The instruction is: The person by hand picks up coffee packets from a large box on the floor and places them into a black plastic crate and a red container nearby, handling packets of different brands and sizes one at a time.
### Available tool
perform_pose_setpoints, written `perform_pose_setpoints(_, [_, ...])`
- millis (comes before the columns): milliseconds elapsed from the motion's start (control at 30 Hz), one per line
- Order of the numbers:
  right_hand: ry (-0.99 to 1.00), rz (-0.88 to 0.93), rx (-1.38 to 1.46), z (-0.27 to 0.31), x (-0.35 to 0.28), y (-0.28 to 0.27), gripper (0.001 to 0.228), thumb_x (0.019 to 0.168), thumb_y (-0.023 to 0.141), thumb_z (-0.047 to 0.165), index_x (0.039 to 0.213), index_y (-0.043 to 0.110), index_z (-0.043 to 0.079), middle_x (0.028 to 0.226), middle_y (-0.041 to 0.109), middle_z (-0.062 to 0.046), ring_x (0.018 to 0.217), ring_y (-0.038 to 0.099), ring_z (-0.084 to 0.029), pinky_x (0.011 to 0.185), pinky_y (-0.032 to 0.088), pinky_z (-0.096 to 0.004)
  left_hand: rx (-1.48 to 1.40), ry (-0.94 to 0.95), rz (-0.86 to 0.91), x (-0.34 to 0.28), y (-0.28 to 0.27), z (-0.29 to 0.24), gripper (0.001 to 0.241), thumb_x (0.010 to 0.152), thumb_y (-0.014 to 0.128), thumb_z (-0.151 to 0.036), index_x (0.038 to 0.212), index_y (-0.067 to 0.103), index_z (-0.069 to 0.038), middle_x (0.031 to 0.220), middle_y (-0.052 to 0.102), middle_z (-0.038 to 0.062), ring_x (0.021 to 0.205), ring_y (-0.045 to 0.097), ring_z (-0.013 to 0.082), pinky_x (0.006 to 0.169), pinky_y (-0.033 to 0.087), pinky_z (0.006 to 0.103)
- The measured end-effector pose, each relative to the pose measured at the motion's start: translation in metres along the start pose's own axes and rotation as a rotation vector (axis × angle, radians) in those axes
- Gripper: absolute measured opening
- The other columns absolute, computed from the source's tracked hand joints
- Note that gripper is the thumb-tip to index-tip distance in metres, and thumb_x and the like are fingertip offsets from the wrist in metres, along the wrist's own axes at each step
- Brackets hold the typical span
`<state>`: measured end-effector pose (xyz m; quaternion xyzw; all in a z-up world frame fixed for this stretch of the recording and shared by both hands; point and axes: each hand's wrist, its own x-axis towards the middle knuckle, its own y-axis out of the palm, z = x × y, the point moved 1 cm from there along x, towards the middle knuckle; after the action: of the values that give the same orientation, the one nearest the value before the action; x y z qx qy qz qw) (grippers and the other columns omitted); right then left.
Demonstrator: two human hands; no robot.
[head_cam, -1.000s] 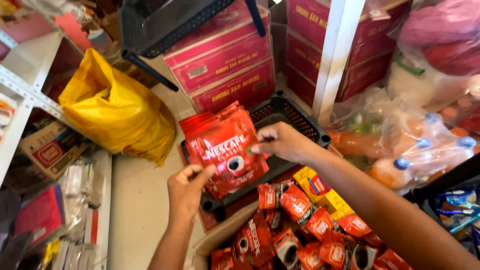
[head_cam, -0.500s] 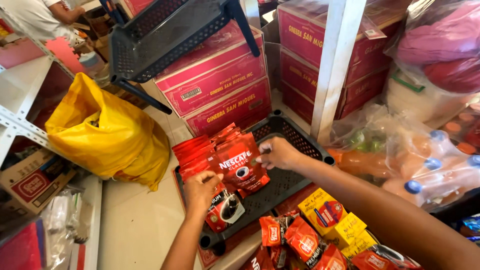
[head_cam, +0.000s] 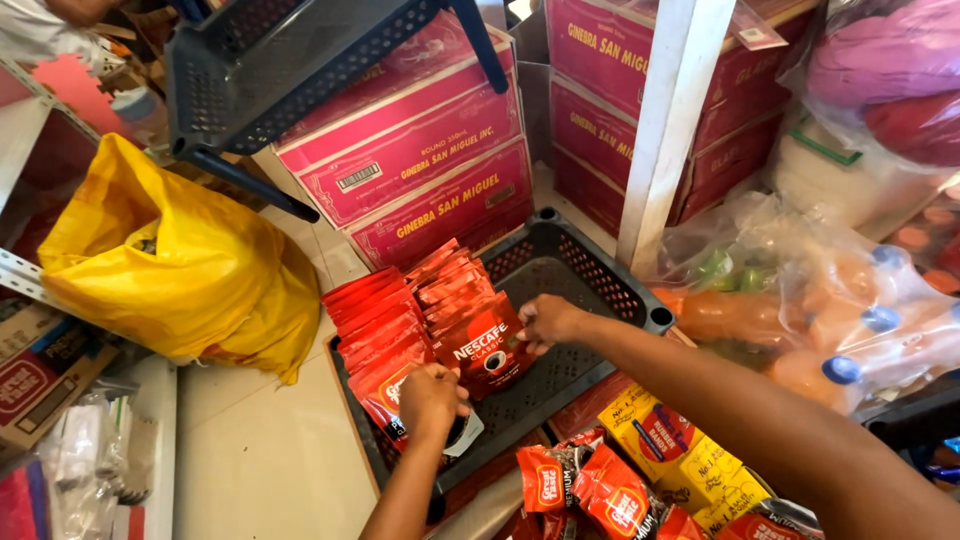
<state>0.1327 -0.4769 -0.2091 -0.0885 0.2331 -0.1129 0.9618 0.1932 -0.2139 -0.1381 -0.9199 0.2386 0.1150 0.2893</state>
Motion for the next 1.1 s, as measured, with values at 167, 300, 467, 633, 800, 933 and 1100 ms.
perform_pose_setpoints(167, [0.026, 0.021, -0.103, -0.02, 0.026, 0.003, 0.013, 0.094, 0.071, 0.008, 0.099, 0.064, -0.002, 0.085, 0.076, -0.017, 0.074, 0.078, -0.022, 0.058, 0.063, -0.031, 0.176, -0.018, -0.004, -0.002, 0.005, -0.004, 0.026, 0.098, 0.064, -0.024, 0.085, 0.077, -0.005, 0.067, 0.076, 0.006, 0.049, 0.07, 0.014, 0.053, 0.051, 0.0311])
perform_pose_setpoints(300, [0.068, 0.01, -0.197, -0.026, 0.032, 0.007, 0.018, 0.095, 0.072, 0.012, 0.092, 0.062, -0.004, 0.079, 0.076, -0.017, 0.068, 0.077, -0.021, 0.055, 0.06, -0.032, 0.171, -0.051, 0.016, 0.005, 0.011, 0.003, 0.026, 0.099, 0.061, -0.021, 0.088, 0.076, -0.004, 0.066, 0.075, 0.007, 0.049, 0.07, 0.016, 0.05, 0.052, 0.0319])
perform_pose_setpoints(467, [0.093, 0.011, -0.171, -0.045, 0.051, 0.013, 0.014, 0.094, 0.07, 0.009, 0.091, 0.062, -0.001, 0.08, 0.075, -0.018, 0.068, 0.077, -0.023, 0.054, 0.061, -0.033, 0.147, -0.092, 0.055, 0.004, 0.013, 0.001, 0.025, 0.101, 0.056, -0.017, 0.095, 0.074, -0.001, 0.065, 0.073, 0.01, 0.048, 0.069, 0.0185, 0.043, 0.05, 0.0338])
perform_pose_setpoints(633, [0.169, -0.015, -0.124, -0.051, 0.057, 0.017, 0.016, 0.097, 0.067, 0.01, 0.093, 0.059, -0.003, 0.08, 0.075, -0.022, 0.068, 0.078, -0.026, 0.055, 0.063, -0.036, 0.067, -0.083, 0.086, 0.007, 0.019, 0.008, 0.026, 0.101, 0.052, -0.013, 0.122, 0.062, -0.001, 0.069, 0.074, 0.014, 0.049, 0.069, 0.0227, 0.043, 0.052, 0.0374])
perform_pose_setpoints(800, [0.202, -0.01, -0.115, -0.038, 0.046, 0.018, 0.016, 0.099, 0.066, 0.011, 0.094, 0.059, -0.003, 0.08, 0.075, -0.023, 0.067, 0.078, -0.029, 0.055, 0.063, -0.036, 0.14, 0.085, 0.045, -0.006, 0.024, 0.007, 0.026, 0.097, 0.056, -0.013, 0.116, 0.07, -0.003, 0.074, 0.076, 0.017, 0.051, 0.071, 0.0216, 0.051, 0.056, 0.0365])
perform_pose_setpoints(933, [0.206, -0.008, -0.078, -0.049, 0.059, 0.025, 0.02, 0.098, 0.068, 0.01, 0.091, 0.058, -0.005, 0.08, 0.074, -0.025, 0.067, 0.078, -0.031, 0.054, 0.064, -0.038, 0.315, 0.41, 0.09, 0.011, 0.057, 0.049, 0.029, 0.086, 0.063, -0.008, 0.111, 0.077, -0.01, 0.089, 0.076, 0.019, 0.075, 0.075, 0.0308, 0.071, 0.059, 0.0416])
perform_pose_setpoints(1100, [0.203, 0.001, -0.217, -0.047, 0.056, 0.02, 0.015, 0.098, 0.067, 0.013, 0.098, 0.064, -0.002, 0.082, 0.076, -0.022, 0.068, 0.078, -0.028, 0.054, 0.063, -0.036, 0.362, 0.506, 0.167, 0.019, 0.081, 0.06, 0.044, 0.081, 0.056, 0.002, 0.119, 0.074, -0.01, 0.101, 0.072, 0.024, 0.099, 0.07, 0.0396, 0.088, 0.055, 0.0484])
